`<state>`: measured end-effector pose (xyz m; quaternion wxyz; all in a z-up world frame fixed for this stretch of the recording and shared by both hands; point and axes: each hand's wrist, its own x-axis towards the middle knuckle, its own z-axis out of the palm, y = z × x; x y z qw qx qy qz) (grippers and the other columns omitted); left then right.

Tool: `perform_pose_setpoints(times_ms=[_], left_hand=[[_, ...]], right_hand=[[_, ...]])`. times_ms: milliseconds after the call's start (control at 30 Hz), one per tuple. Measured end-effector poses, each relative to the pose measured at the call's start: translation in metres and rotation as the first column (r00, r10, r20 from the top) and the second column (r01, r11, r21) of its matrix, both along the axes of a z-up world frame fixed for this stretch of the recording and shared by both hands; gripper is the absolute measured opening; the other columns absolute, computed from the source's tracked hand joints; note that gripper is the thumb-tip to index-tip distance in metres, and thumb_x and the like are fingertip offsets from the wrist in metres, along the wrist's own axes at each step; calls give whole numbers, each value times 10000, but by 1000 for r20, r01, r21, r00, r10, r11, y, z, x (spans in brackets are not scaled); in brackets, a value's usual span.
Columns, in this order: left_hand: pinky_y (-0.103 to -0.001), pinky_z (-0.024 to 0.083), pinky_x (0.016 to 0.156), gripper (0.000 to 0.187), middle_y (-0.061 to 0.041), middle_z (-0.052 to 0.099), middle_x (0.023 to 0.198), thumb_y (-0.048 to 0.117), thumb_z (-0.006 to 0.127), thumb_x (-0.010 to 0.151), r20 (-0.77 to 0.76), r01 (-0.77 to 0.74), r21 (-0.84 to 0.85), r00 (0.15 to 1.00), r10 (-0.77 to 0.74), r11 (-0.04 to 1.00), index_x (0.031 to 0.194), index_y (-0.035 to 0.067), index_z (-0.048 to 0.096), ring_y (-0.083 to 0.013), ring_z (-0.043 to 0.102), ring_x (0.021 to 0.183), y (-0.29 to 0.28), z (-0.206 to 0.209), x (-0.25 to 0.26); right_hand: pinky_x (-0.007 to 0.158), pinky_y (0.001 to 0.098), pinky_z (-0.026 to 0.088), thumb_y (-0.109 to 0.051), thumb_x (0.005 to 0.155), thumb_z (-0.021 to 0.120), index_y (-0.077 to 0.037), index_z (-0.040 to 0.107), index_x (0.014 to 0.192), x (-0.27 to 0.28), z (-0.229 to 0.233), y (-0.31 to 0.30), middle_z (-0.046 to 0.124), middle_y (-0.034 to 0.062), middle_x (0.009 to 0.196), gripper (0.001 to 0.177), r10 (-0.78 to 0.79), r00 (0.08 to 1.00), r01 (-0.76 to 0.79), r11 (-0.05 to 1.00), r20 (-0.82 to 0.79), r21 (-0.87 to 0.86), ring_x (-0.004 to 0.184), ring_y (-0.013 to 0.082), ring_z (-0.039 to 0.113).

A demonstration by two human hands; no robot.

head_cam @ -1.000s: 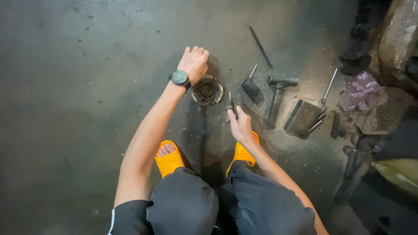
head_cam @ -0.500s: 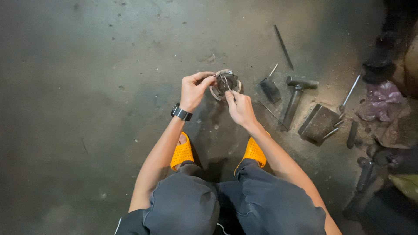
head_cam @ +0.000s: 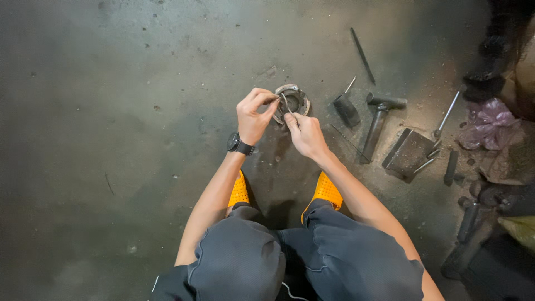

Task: The person disassembles a circular mechanical component on the floor, removes a small ring, and uses a screwdriver to pry and adjust internal parts. They then place the ring back into the component and continue manipulating it with their hands.

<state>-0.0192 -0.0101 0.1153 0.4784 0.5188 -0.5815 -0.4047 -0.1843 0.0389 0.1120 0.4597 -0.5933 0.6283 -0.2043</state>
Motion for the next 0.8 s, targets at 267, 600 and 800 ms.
perform_pose_setpoints(times_ms=[267, 600, 800], left_hand=[[-336, 554, 638, 91, -110, 640, 814, -44, 702, 832, 1, -5, -38, 1000, 5, 999, 882, 31, 687, -262, 668, 702, 7, -6, -9], [-336, 536, 614, 79, -112, 610, 788, -50, 689, 828, 13, -2, -42, 1000, 3, 999, 828, 14, 642, -266, 637, 674, 9, -24, -17], [-387, 452, 591, 150, -64, 497, 766, 72, 698, 730, 719, 297, -246, 694, -31, 923, 786, 73, 559, -251, 542, 680, -3, -65, 7]], right_hand=[[549, 494, 425, -317, 1050, 421, -24, 501, 679, 5, 25, 0, 549, 252, 582, 480, -8, 988, -3, 997, -152, -71, 622, 468, 580], [552, 485, 438, -334, 1046, 427, -58, 521, 667, 5, 3, 4, 552, 238, 573, 478, -43, 992, 33, 995, -115, -89, 643, 468, 590], [559, 362, 478, -347, 1048, 418, -116, 589, 598, 2, 6, -3, 626, 73, 521, 534, -107, 991, 117, 983, -75, 140, 520, 261, 620]])
